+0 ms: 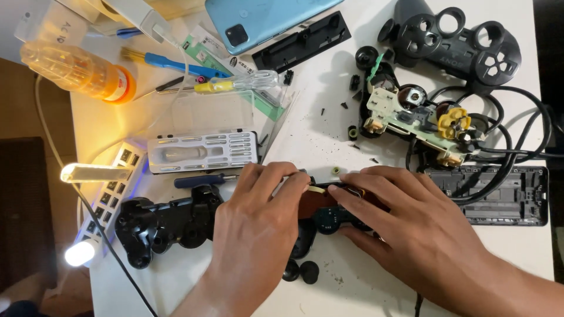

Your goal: Cleaning the internal circuit board of a game controller with a brush and reassembling the internal components into the controller shell.

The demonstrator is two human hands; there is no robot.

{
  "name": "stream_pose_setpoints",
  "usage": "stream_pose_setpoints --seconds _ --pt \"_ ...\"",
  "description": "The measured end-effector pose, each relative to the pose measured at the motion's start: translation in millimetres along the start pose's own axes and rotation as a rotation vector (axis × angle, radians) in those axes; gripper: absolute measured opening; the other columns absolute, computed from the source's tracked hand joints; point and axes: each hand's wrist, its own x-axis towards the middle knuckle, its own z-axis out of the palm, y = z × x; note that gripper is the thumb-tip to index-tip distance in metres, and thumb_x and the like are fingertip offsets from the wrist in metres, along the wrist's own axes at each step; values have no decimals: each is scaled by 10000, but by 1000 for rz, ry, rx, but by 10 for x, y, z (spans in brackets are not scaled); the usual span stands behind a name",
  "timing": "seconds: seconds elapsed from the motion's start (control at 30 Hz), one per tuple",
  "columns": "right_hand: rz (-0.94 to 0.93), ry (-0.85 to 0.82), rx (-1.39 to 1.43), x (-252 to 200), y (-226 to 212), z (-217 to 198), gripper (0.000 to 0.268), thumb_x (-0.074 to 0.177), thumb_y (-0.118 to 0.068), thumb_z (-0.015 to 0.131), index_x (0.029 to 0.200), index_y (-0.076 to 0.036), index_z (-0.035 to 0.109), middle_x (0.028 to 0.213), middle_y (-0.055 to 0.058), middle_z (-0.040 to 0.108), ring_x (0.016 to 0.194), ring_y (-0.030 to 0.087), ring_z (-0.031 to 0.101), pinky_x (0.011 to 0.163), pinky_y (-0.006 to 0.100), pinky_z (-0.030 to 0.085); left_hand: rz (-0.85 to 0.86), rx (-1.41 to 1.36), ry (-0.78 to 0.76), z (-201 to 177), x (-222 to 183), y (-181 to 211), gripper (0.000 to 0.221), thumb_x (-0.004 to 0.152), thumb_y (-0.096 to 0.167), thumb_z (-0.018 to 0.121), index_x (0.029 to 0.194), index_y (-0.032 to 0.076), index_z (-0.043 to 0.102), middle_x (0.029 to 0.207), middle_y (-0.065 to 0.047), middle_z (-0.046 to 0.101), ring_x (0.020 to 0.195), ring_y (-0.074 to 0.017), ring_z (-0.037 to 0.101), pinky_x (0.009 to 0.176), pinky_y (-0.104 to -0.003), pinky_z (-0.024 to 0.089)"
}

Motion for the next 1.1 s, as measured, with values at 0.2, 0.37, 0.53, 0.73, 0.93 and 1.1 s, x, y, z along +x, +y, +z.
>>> stream_pose_setpoints --seconds 0.2,0.37,0.53,0.73,0.93,1.1 --pt "110 -49 144 -84 54 -191 729 768 -553 823 1358 -176 618 1264 28 703 1080 231 688 845 430 584 12 -99 -93 -46 -73 -100 256 914 77 739 1169 60 738 1062 -47 670 980 -239 661 620 -365 581" --pt "227 -159 141 -145 252 -310 747 702 -550 871 1348 -261 633 1225 -30 718 1097 212 685 829 450 592 0 -90 -73 -95 -114 -105 313 891 146 754 1190 92 679 988 -25 757 910 -243 685 645 -394 549" --pt "27 -190 212 -147 322 -234 1015 671 -582 913 1515 -202 496 1434 53 620 1255 276 607 967 497 515 -7 -93 -72 -181 -117 -97 266 900 119 734 1162 113 688 952 -12 758 879 -213 699 597 -349 562" --pt "-101 -99 100 -131 161 -54 892 741 -669 821 1476 -248 543 1462 -19 625 1285 254 590 959 482 479 -34 -138 -9 -296 -158 -147 252 879 -73 638 1075 62 722 964 -27 767 845 -221 681 698 -336 560" --pt "28 -72 144 173 42 -152 343 820 -272 791 1149 -180 758 1027 8 778 872 232 699 716 429 605 -31 -128 -123 -163 -366 -179 206 903 265 834 883 130 679 672 10 653 608 -220 611 571 -345 473" --pt "-145 -91 -64 483 -55 -149 307 883 -355 766 1110 -149 768 978 -19 758 936 246 678 775 401 576 -64 -131 -138 -84 -383 -124 91 949 229 754 962 142 731 830 2 709 672 -220 664 506 -376 510"
